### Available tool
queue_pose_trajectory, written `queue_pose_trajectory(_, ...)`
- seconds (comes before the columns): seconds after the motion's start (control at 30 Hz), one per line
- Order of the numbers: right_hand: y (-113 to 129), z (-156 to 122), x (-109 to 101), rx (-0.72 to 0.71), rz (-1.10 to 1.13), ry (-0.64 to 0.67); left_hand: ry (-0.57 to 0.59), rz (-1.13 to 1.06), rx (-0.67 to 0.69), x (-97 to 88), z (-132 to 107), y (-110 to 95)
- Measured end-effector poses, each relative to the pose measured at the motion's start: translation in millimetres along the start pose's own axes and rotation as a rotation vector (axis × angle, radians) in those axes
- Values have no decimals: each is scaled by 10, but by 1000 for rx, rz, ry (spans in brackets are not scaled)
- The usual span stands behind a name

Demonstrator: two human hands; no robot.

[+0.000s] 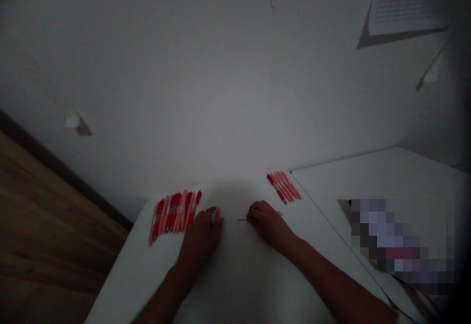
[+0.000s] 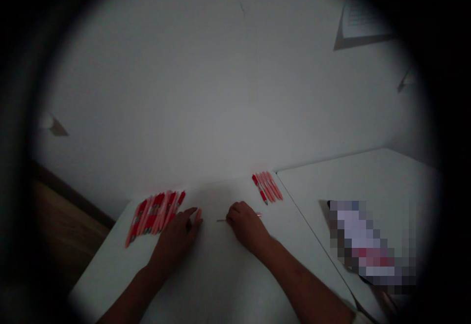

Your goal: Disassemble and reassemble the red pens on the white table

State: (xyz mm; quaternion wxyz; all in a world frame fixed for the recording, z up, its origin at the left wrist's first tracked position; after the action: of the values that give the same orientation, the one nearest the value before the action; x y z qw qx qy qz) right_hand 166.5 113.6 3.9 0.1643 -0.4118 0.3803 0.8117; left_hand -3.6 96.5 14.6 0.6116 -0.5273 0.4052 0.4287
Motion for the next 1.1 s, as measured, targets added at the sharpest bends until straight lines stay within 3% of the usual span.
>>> queue_pose_trajectory(0.2, -78, 23, 47, 21, 56, -16, -103, -11, 125, -110, -34, -153)
queue_pose_trajectory(0.37, 28, 28, 1, -9, 140, -18, -97, -68, 363, -80, -106, -399)
queue_pose_trajectory(0.5, 117, 16, -20, -26, 183, -15, -76, -54, 453, -41, -135, -486)
queue_pose_trajectory(0.87, 82, -2, 100, -91, 226, -2, -28, -26, 443, 30, -126, -523)
queue_pose_trajectory(1.1, -37, 12, 69, -7, 190, -28, -104, -47, 370, -52, -58, -345)
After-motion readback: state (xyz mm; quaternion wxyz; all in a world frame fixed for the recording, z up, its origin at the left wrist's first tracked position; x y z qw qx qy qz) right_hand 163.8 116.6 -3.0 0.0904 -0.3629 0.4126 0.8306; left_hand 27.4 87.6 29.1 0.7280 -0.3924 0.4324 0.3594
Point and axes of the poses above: each hand's wrist, its own z-axis towards the middle knuckle, its own x-axis out of the palm, y = z × x, the point moved 9 cm from there along z, towards the middle knuckle, and after that the axes turned 6 degrees about y, right-handed, at the moved point
